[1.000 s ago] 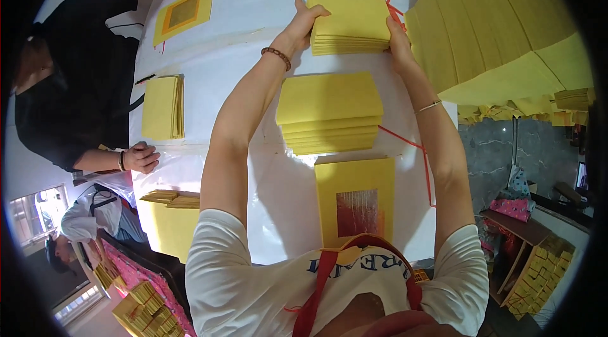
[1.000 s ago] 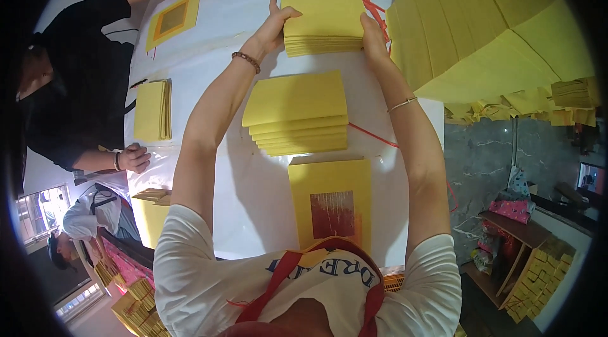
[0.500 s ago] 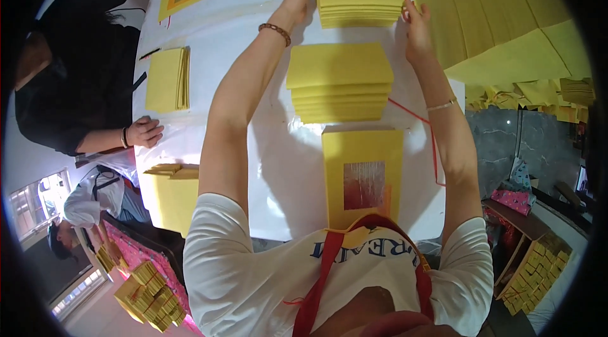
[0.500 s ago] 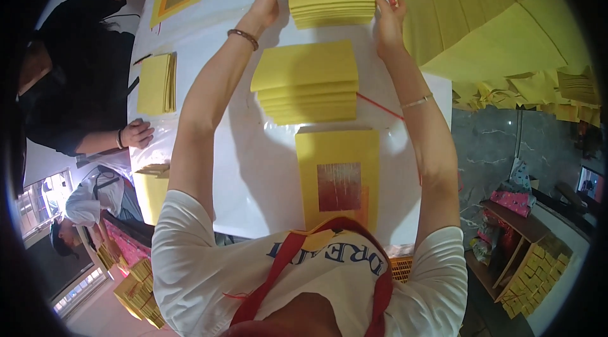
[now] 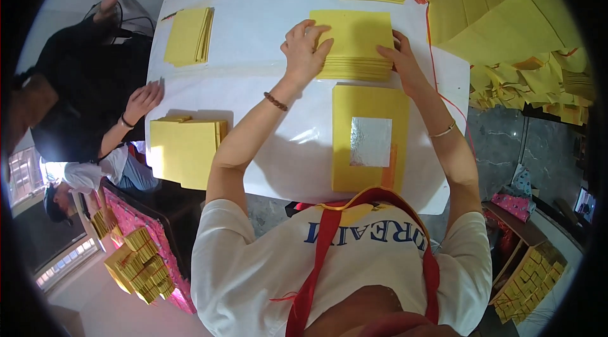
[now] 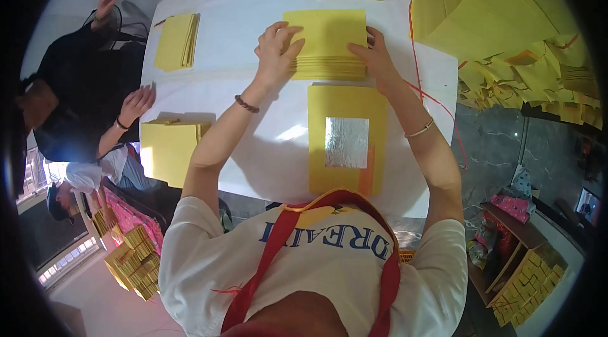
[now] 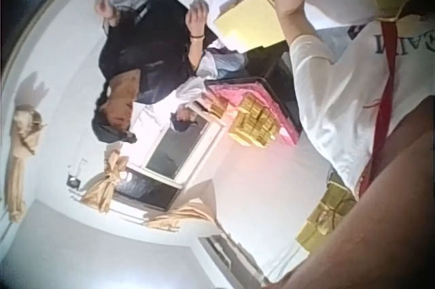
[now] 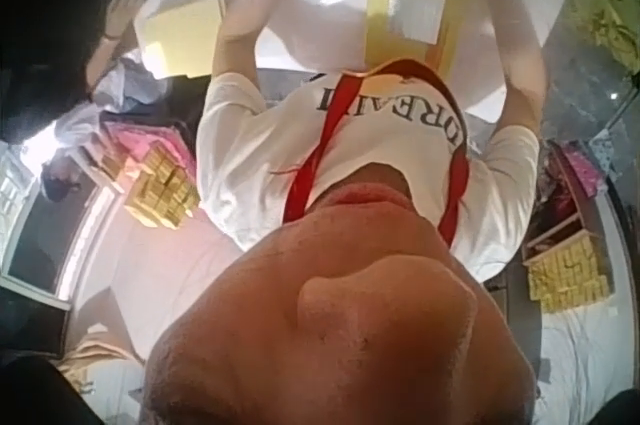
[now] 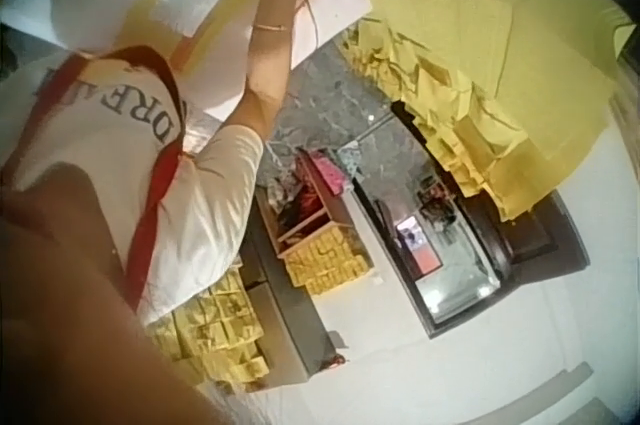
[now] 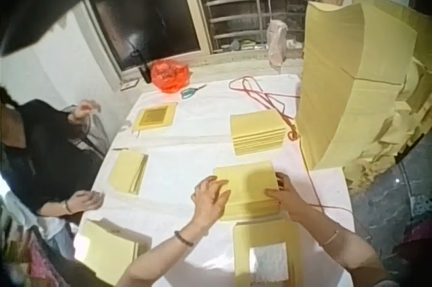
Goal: Folding and stacking sheets of yellow joss paper with foil centers.
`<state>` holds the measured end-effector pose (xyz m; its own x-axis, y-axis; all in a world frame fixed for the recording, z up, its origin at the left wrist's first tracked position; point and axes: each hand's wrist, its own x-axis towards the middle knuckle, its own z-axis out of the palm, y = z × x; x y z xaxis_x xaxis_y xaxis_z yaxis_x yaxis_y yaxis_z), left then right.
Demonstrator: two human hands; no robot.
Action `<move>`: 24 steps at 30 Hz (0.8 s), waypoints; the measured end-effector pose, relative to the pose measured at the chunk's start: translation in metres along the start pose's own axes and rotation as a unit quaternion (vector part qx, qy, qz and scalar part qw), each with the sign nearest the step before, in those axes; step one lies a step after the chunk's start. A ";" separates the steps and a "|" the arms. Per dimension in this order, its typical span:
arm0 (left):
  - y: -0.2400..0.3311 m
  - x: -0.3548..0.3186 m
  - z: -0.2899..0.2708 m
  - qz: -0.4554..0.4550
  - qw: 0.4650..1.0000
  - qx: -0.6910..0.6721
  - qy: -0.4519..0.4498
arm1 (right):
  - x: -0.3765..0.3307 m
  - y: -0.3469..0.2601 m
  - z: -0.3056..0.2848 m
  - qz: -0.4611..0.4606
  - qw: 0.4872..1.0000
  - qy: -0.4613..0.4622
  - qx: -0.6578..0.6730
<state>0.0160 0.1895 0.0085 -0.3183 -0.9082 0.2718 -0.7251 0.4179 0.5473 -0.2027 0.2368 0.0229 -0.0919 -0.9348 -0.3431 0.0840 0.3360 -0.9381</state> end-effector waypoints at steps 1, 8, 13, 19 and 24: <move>0.003 -0.004 0.003 -0.044 0.998 -0.041 0.026 | -0.001 0.002 -0.003 -0.001 1.000 -0.003 -0.001; 0.012 -0.013 0.011 -0.281 0.914 -0.292 -0.004 | -0.006 0.002 -0.008 0.046 0.997 -0.035 -0.050; 0.007 0.010 -0.005 -0.398 0.800 -0.434 -0.116 | -0.005 0.001 -0.012 0.082 0.996 -0.024 -0.009; 0.004 0.020 -0.004 -0.417 0.692 -0.556 -0.194 | 0.000 -0.003 -0.019 0.126 0.992 -0.012 -0.005; 0.011 0.010 -0.007 -0.329 0.648 -0.659 -0.193 | -0.009 -0.009 -0.030 0.091 0.992 -0.089 0.016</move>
<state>0.0094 0.1854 0.0224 -0.5190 -0.7312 -0.4427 0.2888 -0.6375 0.7143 -0.2322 0.2455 0.0333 0.1038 -0.8653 -0.4905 0.1158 0.5003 -0.8581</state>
